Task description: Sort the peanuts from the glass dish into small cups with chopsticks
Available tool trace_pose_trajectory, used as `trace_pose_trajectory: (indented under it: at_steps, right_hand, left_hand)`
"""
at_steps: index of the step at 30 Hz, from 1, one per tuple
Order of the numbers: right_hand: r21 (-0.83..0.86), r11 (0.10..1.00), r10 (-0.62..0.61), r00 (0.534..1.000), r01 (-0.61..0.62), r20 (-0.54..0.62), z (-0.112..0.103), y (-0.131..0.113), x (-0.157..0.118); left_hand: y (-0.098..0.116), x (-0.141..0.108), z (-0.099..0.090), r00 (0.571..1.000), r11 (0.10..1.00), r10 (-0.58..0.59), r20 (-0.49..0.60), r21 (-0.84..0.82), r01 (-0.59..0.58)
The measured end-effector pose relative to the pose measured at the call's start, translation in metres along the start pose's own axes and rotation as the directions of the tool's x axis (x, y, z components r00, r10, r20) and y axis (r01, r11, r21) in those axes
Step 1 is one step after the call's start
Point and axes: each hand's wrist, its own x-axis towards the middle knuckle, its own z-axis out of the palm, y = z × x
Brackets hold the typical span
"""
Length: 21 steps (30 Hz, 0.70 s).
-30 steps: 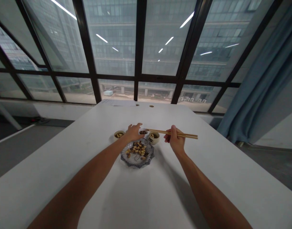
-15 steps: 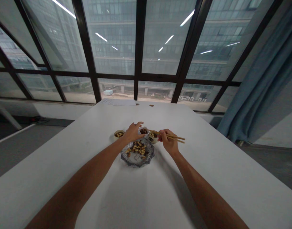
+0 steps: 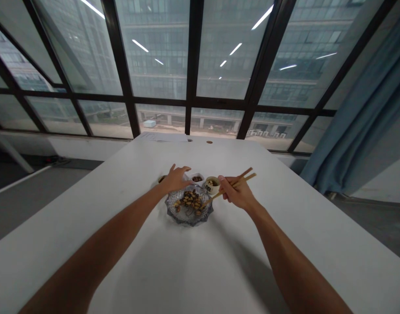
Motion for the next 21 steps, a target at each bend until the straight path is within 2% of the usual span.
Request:
trace_pose_trajectory:
  at_steps: [3, 6, 9, 12, 15, 21]
  right_hand:
    - [-0.021, 1.0, -0.017, 0.983, 0.021, 0.183, 0.003, -0.01, -0.002]
    - [-0.033, 0.996, -0.066, 0.968, 0.077, 0.244, 0.014, -0.01, -0.002]
    - [-0.034, 0.992, -0.11, 0.977, 0.118, 0.185, 0.023, -0.004, -0.001]
    - [-0.046, 0.997, -0.056, 0.998, 0.057, 0.027, 0.022, 0.0, -0.001]
    - [-0.095, 0.995, -0.02, 0.996, 0.012, -0.088, 0.018, 0.002, -0.002]
    - [-0.232, 0.969, -0.089, 0.996, 0.082, -0.023, 0.021, 0.003, -0.002]
  left_hand:
    - [-0.016, -0.024, -0.011, 0.994, 1.0, -0.028, -0.107, -0.014, 0.026]
    - [-0.032, -0.047, -0.012, 0.977, 0.996, -0.082, -0.197, -0.044, 0.074]
    - [-0.04, -0.064, -0.005, 0.955, 0.994, -0.101, -0.279, -0.072, 0.084]
    - [-0.04, -0.075, 0.004, 0.934, 0.993, -0.094, -0.344, -0.094, 0.065]
    - [-0.037, -0.08, 0.011, 0.922, 0.992, -0.1, -0.373, -0.104, 0.065]
    - [-0.039, -0.082, 0.014, 0.918, 0.989, -0.115, -0.379, -0.127, 0.072]
